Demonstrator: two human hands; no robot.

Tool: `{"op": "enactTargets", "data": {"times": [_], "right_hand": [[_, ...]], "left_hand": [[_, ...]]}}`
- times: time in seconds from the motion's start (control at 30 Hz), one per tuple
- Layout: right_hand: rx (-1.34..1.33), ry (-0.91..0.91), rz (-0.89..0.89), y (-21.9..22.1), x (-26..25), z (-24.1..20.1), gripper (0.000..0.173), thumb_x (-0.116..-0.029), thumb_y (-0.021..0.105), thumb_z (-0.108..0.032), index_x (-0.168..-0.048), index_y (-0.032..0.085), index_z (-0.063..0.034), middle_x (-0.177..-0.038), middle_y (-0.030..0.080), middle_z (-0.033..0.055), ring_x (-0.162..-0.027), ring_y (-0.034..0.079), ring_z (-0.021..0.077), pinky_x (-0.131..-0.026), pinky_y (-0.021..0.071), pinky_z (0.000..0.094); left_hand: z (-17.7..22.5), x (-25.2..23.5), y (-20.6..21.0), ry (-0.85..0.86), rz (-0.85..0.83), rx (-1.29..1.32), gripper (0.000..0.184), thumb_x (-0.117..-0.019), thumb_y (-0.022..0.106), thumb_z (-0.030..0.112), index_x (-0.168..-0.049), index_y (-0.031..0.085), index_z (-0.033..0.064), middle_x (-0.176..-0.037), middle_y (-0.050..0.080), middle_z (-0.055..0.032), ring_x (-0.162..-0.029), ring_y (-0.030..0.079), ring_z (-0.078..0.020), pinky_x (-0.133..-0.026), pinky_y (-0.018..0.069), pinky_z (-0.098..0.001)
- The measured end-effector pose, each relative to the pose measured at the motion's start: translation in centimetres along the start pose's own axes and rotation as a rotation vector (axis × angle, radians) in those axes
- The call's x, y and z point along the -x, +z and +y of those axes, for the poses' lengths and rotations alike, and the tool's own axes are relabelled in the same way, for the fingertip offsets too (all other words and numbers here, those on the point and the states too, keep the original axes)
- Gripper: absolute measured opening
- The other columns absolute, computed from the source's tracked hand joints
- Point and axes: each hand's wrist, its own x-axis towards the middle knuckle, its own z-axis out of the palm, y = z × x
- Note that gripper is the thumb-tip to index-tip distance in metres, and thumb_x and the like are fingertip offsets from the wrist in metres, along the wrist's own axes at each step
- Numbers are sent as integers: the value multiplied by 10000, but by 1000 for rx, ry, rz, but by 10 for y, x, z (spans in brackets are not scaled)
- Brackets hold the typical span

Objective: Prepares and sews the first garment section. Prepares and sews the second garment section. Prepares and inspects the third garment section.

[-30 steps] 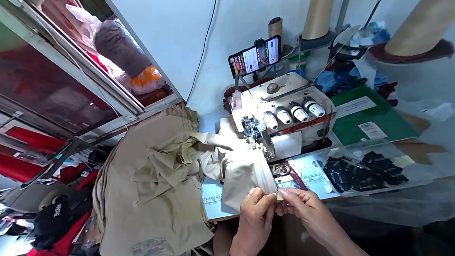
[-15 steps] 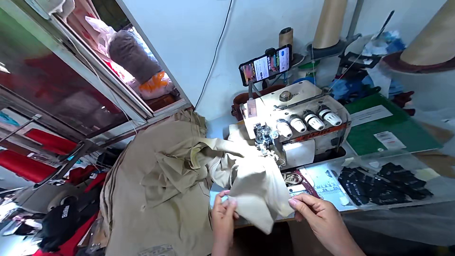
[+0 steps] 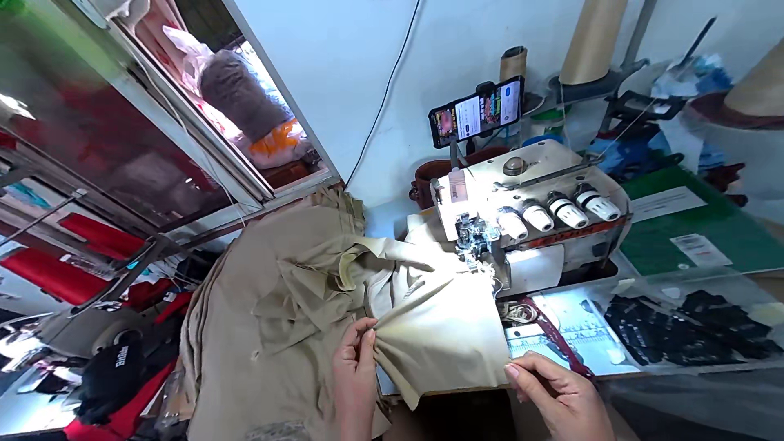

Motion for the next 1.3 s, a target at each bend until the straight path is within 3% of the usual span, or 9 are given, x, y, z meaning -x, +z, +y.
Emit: {"op": "enactTargets", "data": {"times": [0.07,0.13,0.2,0.33,0.63,0.83,1.07,1.2,1.3], "right_hand": [[-26,-9,35,6,-4,0,123,-940,619,-61,-883,719,-16,-775,671,-30,-647,621,-16,-595,542,145],[-42,-39,85,13,-16,2,126,-943,616,-81,-892,720,-31,-764,686,-52,-646,636,-20,-598,554,149],[-38,-50,119,20,-32,1,142,-946,611,-123,-890,721,-53,-738,678,-68,-624,631,-21,-577,548,146],[4,39,209,30,-72,-3,137,-922,622,-117,-814,697,-79,-654,632,-59,-549,590,8,-526,512,181],[69,133,323,42,-105,2,439,-926,707,-103,-585,434,-150,-519,397,-58,-464,378,40,-486,326,225],[89,122,339,43,-107,3,443,-925,680,-79,-574,420,-152,-515,400,-61,-468,386,37,-487,329,225],[139,158,351,46,-110,2,483,-952,681,-96,-559,403,-141,-504,396,-45,-457,380,52,-484,325,241],[125,142,345,45,-97,9,436,-999,619,-161,-594,461,-134,-511,419,-51,-454,421,46,-481,368,238],[175,71,327,40,-78,22,416,-1022,548,-280,-633,552,-134,-543,437,-87,-482,445,3,-493,388,209]], "left_hand": [[15,3,21,42,147,-148,192,-988,538,16,-1097,690,-29,-837,696,-43,-564,598,-35,-502,508,-201],[28,8,47,117,155,-235,290,-977,571,64,-1225,644,-67,-1104,678,-199,-851,712,-190,-722,620,-340],[38,12,77,178,33,-231,450,-982,622,189,-1350,588,-67,-1483,435,-337,-1290,562,-367,-994,543,-433],[35,-5,115,125,-184,-263,461,-973,660,335,-1301,674,11,-1582,369,-276,-1481,359,-382,-1186,354,-478],[28,-44,113,-69,-330,-146,371,-918,748,281,-1242,721,103,-1624,359,-121,-1471,376,-220,-1157,386,-438],[30,-52,113,-98,-353,-144,265,-913,762,210,-1139,741,74,-1333,633,-119,-1191,607,-199,-999,502,-424],[27,-60,111,-84,-370,-176,462,-924,750,149,-1352,628,26,-1674,246,-160,-1529,277,-273,-1204,309,-448],[31,-82,110,-169,-391,-250,570,-982,684,144,-1496,475,11,-1575,431,-186,-1422,451,-335,-1156,369,-511],[30,-90,110,-135,-304,-261,312,-1012,634,160,-1265,657,-22,-1213,676,-227,-1107,651,-353,-971,496,-538]]}}
